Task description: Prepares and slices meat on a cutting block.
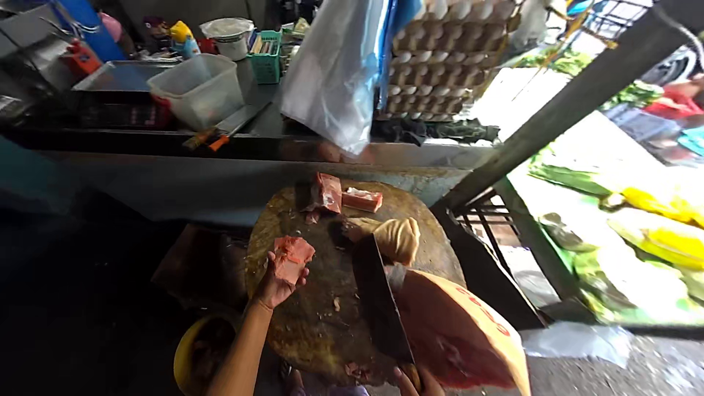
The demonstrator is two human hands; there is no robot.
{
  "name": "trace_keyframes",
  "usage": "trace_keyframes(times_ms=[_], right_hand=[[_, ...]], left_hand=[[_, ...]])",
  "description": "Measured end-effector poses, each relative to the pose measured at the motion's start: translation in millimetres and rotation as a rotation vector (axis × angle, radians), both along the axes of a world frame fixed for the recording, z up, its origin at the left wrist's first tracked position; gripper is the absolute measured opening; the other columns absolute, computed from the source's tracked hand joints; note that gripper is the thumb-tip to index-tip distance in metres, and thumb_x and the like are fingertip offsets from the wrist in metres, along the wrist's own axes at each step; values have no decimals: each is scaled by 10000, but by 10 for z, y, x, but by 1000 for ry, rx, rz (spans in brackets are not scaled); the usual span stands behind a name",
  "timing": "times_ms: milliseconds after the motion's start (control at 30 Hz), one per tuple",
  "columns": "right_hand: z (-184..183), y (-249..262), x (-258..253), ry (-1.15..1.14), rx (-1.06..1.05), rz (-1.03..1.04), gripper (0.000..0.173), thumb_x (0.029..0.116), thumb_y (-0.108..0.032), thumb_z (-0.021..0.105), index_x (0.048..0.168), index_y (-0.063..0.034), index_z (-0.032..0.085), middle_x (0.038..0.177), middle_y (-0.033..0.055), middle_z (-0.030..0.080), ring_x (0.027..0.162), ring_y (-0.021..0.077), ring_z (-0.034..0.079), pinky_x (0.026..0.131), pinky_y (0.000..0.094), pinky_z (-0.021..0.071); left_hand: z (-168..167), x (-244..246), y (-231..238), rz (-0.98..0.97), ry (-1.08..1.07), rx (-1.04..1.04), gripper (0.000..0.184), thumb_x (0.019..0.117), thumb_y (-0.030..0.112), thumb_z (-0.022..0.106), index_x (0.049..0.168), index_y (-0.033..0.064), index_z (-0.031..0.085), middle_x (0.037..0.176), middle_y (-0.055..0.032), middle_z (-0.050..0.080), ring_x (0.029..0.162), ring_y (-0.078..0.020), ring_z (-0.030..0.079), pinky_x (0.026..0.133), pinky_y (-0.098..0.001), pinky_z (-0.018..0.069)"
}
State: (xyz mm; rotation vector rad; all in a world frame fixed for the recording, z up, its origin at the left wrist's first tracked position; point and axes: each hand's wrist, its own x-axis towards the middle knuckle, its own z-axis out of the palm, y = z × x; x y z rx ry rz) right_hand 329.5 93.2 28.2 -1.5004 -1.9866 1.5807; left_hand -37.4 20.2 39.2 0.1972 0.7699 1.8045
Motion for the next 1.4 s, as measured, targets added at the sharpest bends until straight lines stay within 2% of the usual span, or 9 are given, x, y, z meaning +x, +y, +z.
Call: trace_keyframes(times_ms=[100, 167, 300, 467, 567, 667, 833, 1133, 1400], right_hand=[[1, 51, -127, -120, -12, 84, 428, 984, -300, 663, 1177, 81, 630, 800, 161, 661, 661, 251, 649, 692, 490, 562], [-14, 68, -186, -227, 3, 139, 474, 999, -327, 660, 1242, 79, 630, 898, 243, 691, 778, 363, 685, 791, 589, 545], [-5, 41, -269, -410, 53, 216, 534, 1023, -361, 627, 1352, 58, 593, 1073, 314, 703, 992, 478, 698, 916, 660, 509], [23, 89, -367, -517, -43, 288, 569, 1058, -341, 576, 1446, 66, 483, 1175, 309, 680, 1069, 452, 689, 970, 609, 512], [-76, 93, -338, -420, -108, 296, 480, 1052, -236, 589, 1391, 84, 476, 1037, 246, 714, 880, 352, 747, 847, 513, 604], [-9, 59, -512, -310, 18, 292, 434, 1020, -188, 619, 1345, 85, 531, 967, 261, 682, 837, 382, 699, 820, 560, 561], [64, 39, -1257, -111, 325, 306, 473, 1034, -357, 583, 1337, 6, 593, 784, 156, 673, 685, 322, 665, 685, 536, 554], [17, 51, -1968, -314, 341, 476, 443, 1080, -347, 507, 1420, -65, 541, 1033, 188, 727, 914, 368, 725, 840, 556, 560], [63, 26, -1915, -229, 411, 443, 404, 1058, -316, 557, 1340, -30, 595, 919, 176, 719, 821, 356, 713, 775, 545, 556]], left_hand=[[145, -65, -59, 141, 213, -78, 726, 846, 592, 748, 1294, 98, 460, 983, -59, 723, 777, -138, 729, 663, -253, 617], [242, -51, -21, 242, 497, -274, 618, 980, 242, 649, 1454, 26, 316, 1126, -88, 639, 914, -137, 684, 769, -290, 600], [-271, 39, 104, 305, 876, -576, 558, 944, 94, 695, 1437, -46, 475, 1401, -245, 550, 1243, -283, 593, 1013, -413, 530], [-855, 183, 84, 240, 1105, -832, 482, 962, 120, 693, 1413, -4, 579, 1380, -234, 608, 1310, -344, 572, 1134, -479, 431], [-846, 206, 22, 294, 1056, -776, 411, 972, 57, 660, 1372, -27, 615, 1350, -267, 601, 1223, -334, 611, 1040, -412, 503], [-801, 204, -20, 295, 940, -723, 364, 986, 33, 637, 1340, -51, 625, 1327, -272, 594, 1137, -310, 649, 928, -381, 572], [-714, 287, 0, 333, 872, -796, 298, 971, 41, 672, 1244, -73, 633, 1220, -231, 664, 961, -231, 703, 874, -354, 586], [-677, 304, -19, 412, 984, -783, 231, 949, 41, 691, 1143, -83, 699, 1151, -229, 702, 1066, -261, 696, 988, -375, 549], [-653, 288, -29, 371, 983, -810, 226, 966, 56, 675, 1153, -68, 704, 1144, -220, 701, 1028, -248, 701, 958, -365, 563]])
